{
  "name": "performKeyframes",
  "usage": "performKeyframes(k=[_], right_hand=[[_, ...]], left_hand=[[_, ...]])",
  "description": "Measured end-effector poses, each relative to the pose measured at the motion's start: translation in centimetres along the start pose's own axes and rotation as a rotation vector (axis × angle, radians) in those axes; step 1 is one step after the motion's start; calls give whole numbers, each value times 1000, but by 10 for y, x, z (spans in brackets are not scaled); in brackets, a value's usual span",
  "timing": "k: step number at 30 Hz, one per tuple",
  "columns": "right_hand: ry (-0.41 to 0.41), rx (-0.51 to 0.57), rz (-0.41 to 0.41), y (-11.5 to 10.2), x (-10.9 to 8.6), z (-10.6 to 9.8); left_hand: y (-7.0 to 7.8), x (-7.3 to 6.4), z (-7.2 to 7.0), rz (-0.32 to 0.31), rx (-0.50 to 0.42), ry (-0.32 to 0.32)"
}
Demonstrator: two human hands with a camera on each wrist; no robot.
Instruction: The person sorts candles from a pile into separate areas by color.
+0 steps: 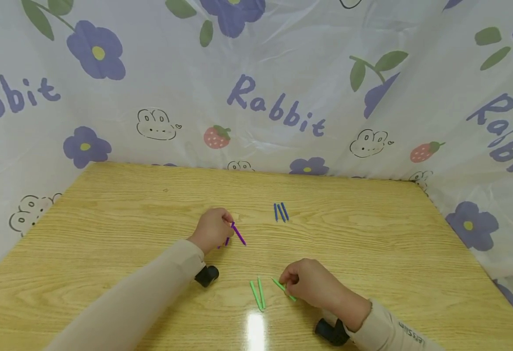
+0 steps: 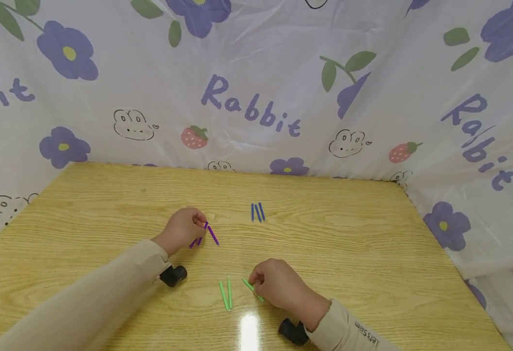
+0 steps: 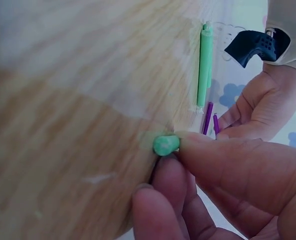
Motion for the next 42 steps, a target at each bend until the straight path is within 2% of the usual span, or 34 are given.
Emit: performKeyframes(k=[6,23,42], right_hand=[[-7,5,8,1,0,1],[11,-27,-8,0,0,1],[15,-36,-18,0,0,0]], left_hand=[[-2,0,1,10,-1,-10],[1,1,2,82,148,28],[2,-1,4,46,135,31]])
Point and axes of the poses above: each hand's wrist, its own x-axis towards the middle knuckle, its own z-axis out of the palm, y = z × x, the point moved 7 cm from there along x, towards the middle knuckle, and after that the axes turned 15 degrees about -x, right-handed, at the moved point
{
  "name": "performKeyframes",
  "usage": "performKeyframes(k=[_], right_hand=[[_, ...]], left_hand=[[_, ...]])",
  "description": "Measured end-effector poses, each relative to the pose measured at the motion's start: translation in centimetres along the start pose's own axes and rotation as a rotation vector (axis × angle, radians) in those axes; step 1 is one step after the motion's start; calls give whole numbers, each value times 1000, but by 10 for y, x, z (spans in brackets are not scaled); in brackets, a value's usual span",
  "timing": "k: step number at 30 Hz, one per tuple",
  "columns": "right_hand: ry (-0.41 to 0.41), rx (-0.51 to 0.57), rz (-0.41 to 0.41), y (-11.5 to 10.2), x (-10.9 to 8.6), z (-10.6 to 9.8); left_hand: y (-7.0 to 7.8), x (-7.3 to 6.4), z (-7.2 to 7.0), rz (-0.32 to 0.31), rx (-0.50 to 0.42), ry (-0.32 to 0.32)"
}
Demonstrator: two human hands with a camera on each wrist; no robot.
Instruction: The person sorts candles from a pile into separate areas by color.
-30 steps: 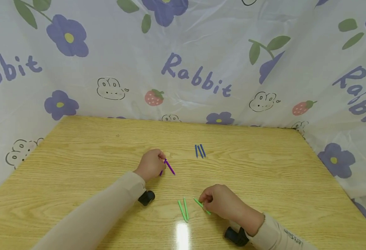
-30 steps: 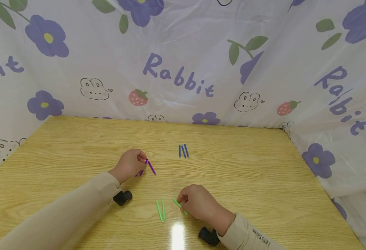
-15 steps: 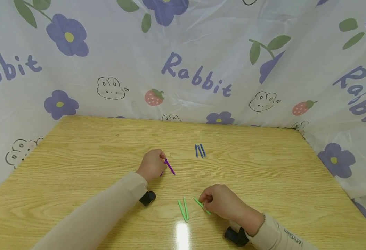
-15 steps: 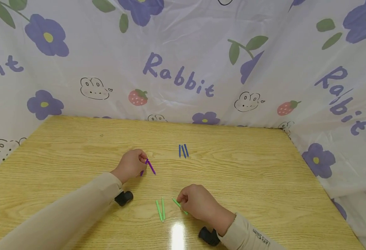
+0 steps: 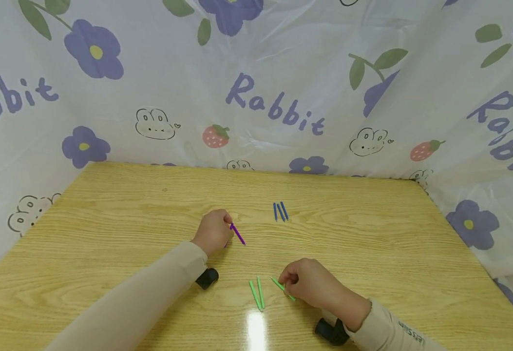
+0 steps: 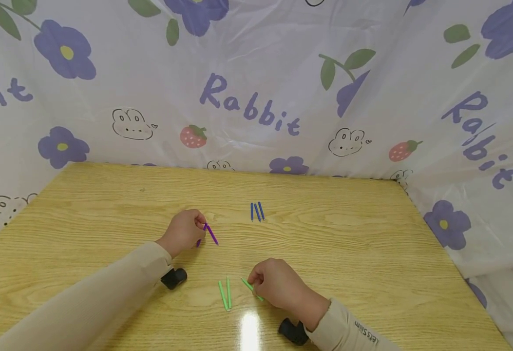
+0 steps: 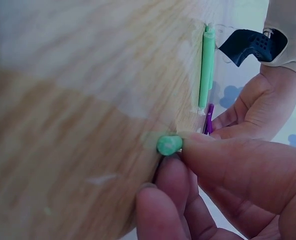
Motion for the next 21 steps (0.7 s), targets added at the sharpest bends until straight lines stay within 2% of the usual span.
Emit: performKeyframes(k=[21], right_hand=[[-15,36,19,4,0,1]], left_hand=[[-4,2,-2,-23,16,14]])
Point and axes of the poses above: each hand's wrist, its own x-axis towards the middle knuckle, its own z-axis out of the palm, y = z × x, the point moved 7 cm from there along x, towards the middle knuckle, and after that the axes turned 15 degrees about -x, right-handed, at the moved point
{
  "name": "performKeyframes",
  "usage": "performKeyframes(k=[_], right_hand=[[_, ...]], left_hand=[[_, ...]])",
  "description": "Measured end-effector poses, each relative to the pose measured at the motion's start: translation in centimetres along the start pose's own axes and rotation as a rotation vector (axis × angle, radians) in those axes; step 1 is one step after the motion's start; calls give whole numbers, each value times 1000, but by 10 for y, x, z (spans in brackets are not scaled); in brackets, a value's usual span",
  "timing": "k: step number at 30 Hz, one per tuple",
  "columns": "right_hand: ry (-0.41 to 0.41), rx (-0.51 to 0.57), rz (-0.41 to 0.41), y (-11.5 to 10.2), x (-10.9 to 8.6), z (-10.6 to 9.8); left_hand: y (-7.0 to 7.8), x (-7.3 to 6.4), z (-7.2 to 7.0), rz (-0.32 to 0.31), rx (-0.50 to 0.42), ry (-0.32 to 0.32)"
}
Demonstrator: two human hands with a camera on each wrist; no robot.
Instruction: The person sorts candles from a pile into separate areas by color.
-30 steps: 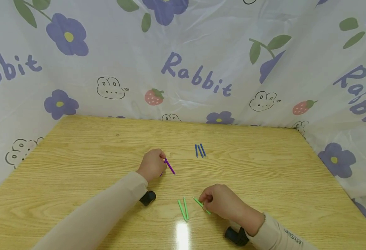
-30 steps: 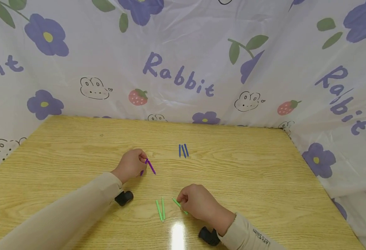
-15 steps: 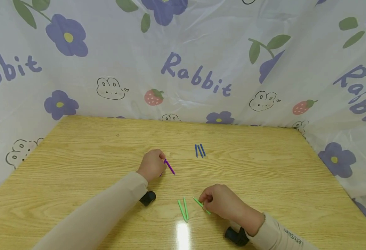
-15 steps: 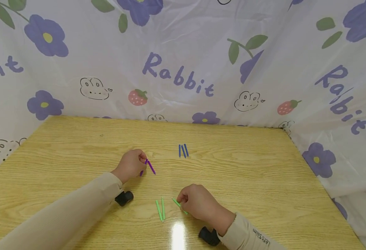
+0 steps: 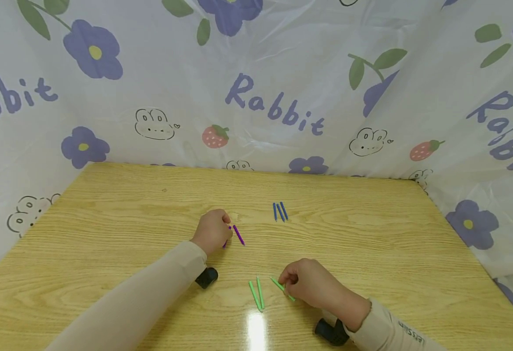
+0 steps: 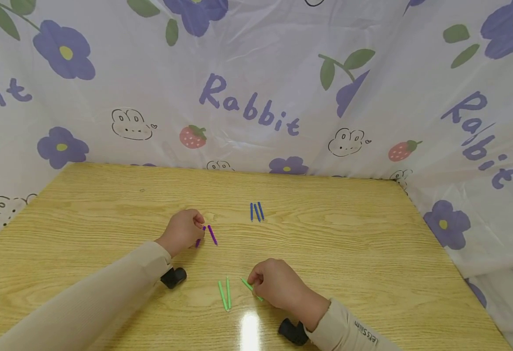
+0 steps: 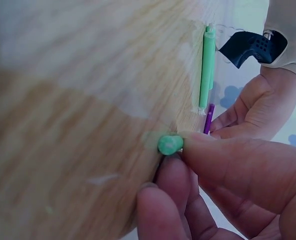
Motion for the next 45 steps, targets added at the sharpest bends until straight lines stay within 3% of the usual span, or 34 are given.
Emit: performKeyframes(k=[19,30,45], right_hand=[[-2,0,-5,-1,-1,-1],[-12,11,-9,-2,-1,-1],[-6,-8,-10,-2,0,-2]], left_hand=[[3,-4,-9,-39,-98,3],[2,-6,-16,0,-198,1],[-1,-20,-11,-27,-332,-65]])
Point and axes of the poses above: each hand's wrist, its own x-axis towards the middle knuckle, its own z-axis out of the palm, y = z × x, the point moved 7 cm from there along x, towards the middle knuckle, and after that the axes turned 15 degrees about -x, right-handed, at the moved point
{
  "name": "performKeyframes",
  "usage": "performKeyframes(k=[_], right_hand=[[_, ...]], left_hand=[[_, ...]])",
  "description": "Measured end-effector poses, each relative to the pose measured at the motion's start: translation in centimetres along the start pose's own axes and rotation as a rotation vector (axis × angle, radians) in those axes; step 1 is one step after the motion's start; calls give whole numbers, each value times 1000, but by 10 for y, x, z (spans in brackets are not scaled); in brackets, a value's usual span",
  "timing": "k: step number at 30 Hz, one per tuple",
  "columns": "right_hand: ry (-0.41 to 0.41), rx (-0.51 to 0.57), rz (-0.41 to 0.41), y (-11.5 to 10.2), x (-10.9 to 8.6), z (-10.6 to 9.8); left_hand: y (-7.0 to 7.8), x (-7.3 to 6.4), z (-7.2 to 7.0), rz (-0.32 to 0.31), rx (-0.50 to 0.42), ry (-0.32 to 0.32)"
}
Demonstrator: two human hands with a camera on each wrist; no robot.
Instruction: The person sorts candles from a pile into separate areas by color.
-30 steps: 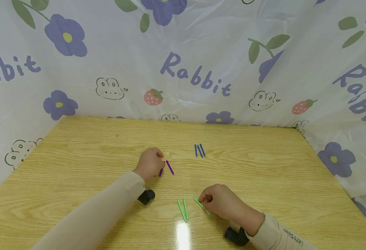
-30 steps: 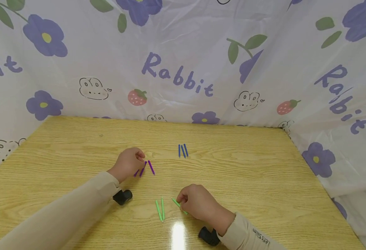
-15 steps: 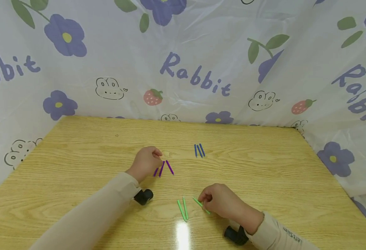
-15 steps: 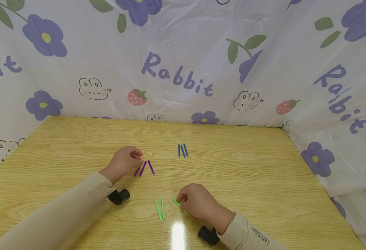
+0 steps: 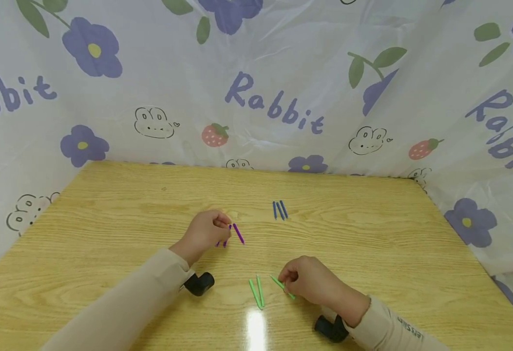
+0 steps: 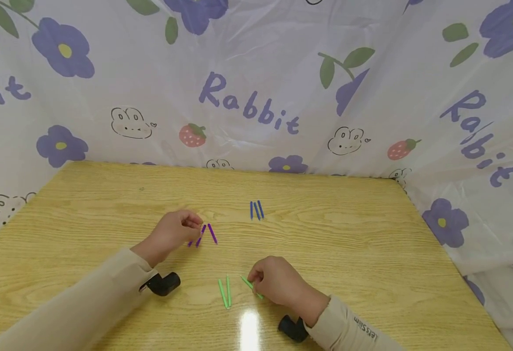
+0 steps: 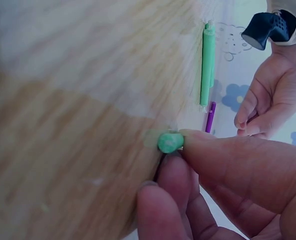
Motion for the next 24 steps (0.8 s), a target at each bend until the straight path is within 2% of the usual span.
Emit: performKeyframes(k=[6,16,24], right_hand=[[-1,-2,-4,1,0,0],[-7,12,5,1,1,1],[-5,-2,0,1,0,0]], left_hand=[[-1,-7,7,2,-57,-43],[-4,-18,16,14,-101,-102],[-9,-23,23,-7,-122,-118]])
Point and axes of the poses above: each hand's wrist, its own x-axis towards the middle knuckle, its own z-axis out of the palm, y = z × x, the point moved 7 cm from there along x, towards the middle knuckle, and after that the axes turned 15 degrees about -x, right-handed, at the moved point
